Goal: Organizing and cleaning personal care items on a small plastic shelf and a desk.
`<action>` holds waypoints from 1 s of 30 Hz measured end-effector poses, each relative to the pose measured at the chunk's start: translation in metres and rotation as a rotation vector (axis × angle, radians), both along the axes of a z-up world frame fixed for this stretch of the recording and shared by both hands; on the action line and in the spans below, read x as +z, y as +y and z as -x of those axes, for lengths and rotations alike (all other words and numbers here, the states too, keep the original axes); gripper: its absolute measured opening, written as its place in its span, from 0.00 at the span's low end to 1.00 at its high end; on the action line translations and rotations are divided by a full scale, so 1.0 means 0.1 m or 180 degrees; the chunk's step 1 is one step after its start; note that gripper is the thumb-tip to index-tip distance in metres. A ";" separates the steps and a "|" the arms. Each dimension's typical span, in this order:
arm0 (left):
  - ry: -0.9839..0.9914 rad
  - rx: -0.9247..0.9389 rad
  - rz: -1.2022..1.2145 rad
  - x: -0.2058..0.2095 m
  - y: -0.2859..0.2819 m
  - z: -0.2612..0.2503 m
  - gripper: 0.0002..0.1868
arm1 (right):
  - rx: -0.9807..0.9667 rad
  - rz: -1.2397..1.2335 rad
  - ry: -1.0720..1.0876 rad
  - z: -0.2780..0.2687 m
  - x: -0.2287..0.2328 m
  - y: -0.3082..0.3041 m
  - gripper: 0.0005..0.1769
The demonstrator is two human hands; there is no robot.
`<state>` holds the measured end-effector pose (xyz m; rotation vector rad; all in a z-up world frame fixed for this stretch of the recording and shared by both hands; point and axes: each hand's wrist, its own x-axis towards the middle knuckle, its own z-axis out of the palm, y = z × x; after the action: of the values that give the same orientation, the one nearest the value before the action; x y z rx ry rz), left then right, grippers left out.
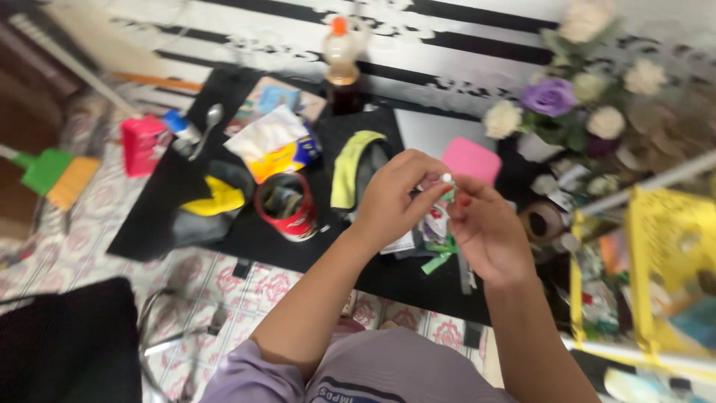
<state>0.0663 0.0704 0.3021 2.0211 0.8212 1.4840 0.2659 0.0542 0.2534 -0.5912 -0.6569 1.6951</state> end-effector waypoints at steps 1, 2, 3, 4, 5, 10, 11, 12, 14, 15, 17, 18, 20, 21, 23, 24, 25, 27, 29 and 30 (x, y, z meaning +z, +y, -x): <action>0.0005 0.0117 -0.0017 -0.04 -0.02 0.08 0.11 | 0.0117 -0.0017 0.0005 0.10 0.01 0.01 0.17; -0.0062 0.0325 0.0163 -0.09 -0.04 0.16 0.09 | -0.0025 -0.0312 -0.0796 0.21 0.02 0.01 0.16; -0.0134 0.0533 0.0342 -0.14 -0.07 0.24 0.08 | -0.0177 -0.0633 -0.1586 0.32 0.03 0.01 0.16; -0.0138 0.0655 0.0327 -0.19 -0.10 0.33 0.08 | -0.0061 -0.0675 -0.1569 0.42 0.02 0.01 0.16; -0.0342 0.0732 0.0528 -0.24 -0.14 0.42 0.07 | -0.0111 -0.0715 -0.1857 0.52 0.01 0.02 0.12; -0.1280 0.0753 0.1175 -0.46 -0.33 0.86 0.06 | 0.0482 -0.0815 -0.1997 1.03 -0.02 0.07 0.09; -0.1489 0.0666 0.1300 -0.49 -0.37 0.95 0.07 | 0.0571 -0.0745 -0.1965 1.13 -0.07 0.08 0.09; -0.1697 0.0559 0.1428 -0.52 -0.40 1.04 0.08 | 0.0642 -0.0664 -0.1939 1.22 -0.11 0.07 0.10; -0.1658 0.0718 0.1411 -0.55 -0.49 1.21 0.08 | 0.0799 -0.0726 -0.1900 1.43 -0.17 0.09 0.10; -0.1608 0.0799 0.1415 -0.56 -0.53 1.30 0.08 | 0.0880 -0.0763 -0.1876 1.53 -0.20 0.10 0.10; -0.1536 0.1013 0.1597 -0.44 -0.66 1.44 0.07 | 0.1003 -0.0834 -0.1942 1.71 -0.23 0.11 0.09; -0.1438 0.1160 0.1795 -0.38 -0.72 1.52 0.07 | 0.1059 -0.0888 -0.2006 1.81 -0.24 0.13 0.09; -0.1226 0.1483 0.1689 -0.44 -0.75 1.71 0.07 | 0.1181 -0.0961 -0.1971 2.04 -0.36 0.18 0.09; -0.0992 0.1755 0.1609 -0.47 -0.76 1.82 0.08 | 0.1254 -0.1003 -0.1940 2.17 -0.42 0.21 0.09; -0.0777 0.2088 0.1316 -0.60 -0.75 2.08 0.08 | 0.1308 -0.0970 -0.1929 2.51 -0.45 0.19 0.08; -0.0535 0.2360 0.1032 -0.68 -0.73 2.21 0.08 | 0.1308 -0.0916 -0.1922 2.67 -0.47 0.18 0.08; -0.0544 0.2381 0.1039 -0.78 -0.72 2.36 0.08 | 0.1332 -0.0915 -0.1926 2.87 -0.56 0.19 0.08; -0.0555 0.2714 0.1118 -0.96 -0.68 2.68 0.09 | 0.1260 -0.0912 -0.2281 3.27 -0.71 0.21 0.09; -0.0619 0.2844 0.1267 -1.20 -0.63 3.02 0.10 | 0.1446 -0.0755 -0.2297 3.65 -0.92 0.28 0.09; -0.0659 0.2955 0.1420 -1.32 -0.62 3.20 0.10 | 0.1610 -0.0581 -0.2296 3.85 -1.03 0.30 0.09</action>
<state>-0.2533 0.0087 0.1699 1.1460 1.9437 1.6859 -0.1191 0.0838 0.1502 -0.9730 -1.5642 1.8365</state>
